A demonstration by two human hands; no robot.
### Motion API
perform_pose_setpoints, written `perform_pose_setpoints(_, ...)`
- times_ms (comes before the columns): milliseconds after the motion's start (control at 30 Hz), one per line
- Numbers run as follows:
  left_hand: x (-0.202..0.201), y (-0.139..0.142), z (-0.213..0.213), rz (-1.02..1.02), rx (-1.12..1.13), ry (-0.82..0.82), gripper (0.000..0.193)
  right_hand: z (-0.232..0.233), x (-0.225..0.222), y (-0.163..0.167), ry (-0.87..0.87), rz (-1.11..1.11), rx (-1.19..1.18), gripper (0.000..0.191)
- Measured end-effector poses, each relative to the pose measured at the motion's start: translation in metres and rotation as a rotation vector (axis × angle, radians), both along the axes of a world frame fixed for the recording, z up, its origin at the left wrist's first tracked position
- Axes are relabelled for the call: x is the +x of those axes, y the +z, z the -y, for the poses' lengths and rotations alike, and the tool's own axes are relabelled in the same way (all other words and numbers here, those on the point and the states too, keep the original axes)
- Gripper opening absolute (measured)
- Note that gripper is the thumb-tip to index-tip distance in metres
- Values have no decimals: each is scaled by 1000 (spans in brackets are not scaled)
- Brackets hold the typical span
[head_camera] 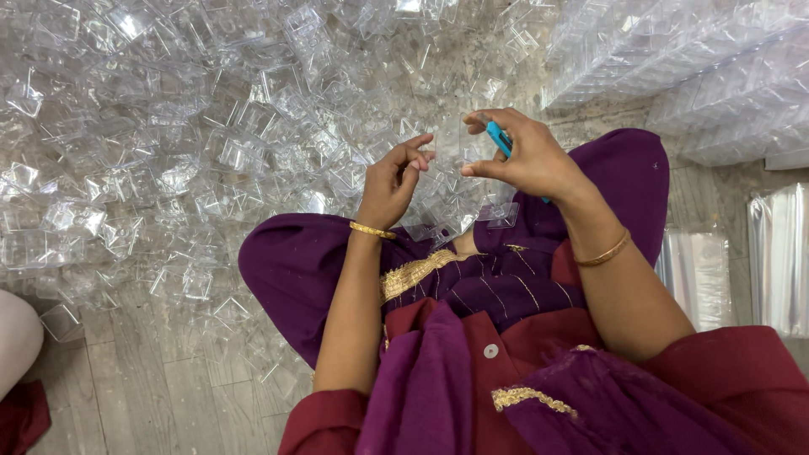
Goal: The person sits on the floor among piles of clear plastic boxes and trims excess plastic from the box edges using a small blue-handled blade, working on one box at a time on their lap and setting finished boxes aside.
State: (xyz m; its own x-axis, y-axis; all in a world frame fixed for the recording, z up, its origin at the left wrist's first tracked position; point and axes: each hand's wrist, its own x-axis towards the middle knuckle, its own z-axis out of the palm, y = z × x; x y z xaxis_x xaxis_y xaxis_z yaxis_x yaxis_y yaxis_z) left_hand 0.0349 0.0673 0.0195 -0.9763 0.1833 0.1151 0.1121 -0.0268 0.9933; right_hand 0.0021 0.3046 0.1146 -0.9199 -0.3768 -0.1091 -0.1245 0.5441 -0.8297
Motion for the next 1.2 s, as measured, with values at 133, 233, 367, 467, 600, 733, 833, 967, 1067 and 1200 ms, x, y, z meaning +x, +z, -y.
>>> perform_pose_setpoints(133,1,10,-2,-8,-179,57,14,4,1,3,-5,12,112,77)
perform_pose_setpoints(233,4,12,-3,-106,-283,48,16,7,3,2,6,-23,189,78)
perform_pose_setpoints(367,4,1,-2,-50,-283,32,15,7,4,-5,-19,-19,191,77)
perform_pose_setpoints(467,-3,-7,-1,7,-55,44,11,4,0,-14,-58,-2,-19,73)
perform_pose_setpoints(600,-7,-7,0,52,268,60,45,4,-2,-31,-240,319,-532,73)
perform_pose_setpoints(733,-7,-3,-1,-14,115,117,47,13,7,-50,-318,626,-708,66)
perform_pose_setpoints(833,-7,-6,0,-108,40,176,35,22,15,-57,-299,756,-803,65)
perform_pose_setpoints(967,-9,-12,1,60,228,142,27,22,14,-52,-286,621,-695,73)
perform_pose_setpoints(1067,-10,-13,-2,19,291,75,23,19,9,-44,-168,628,-655,71)
perform_pose_setpoints(1200,-11,-11,-5,126,401,165,33,22,8,-41,-118,576,-581,61)
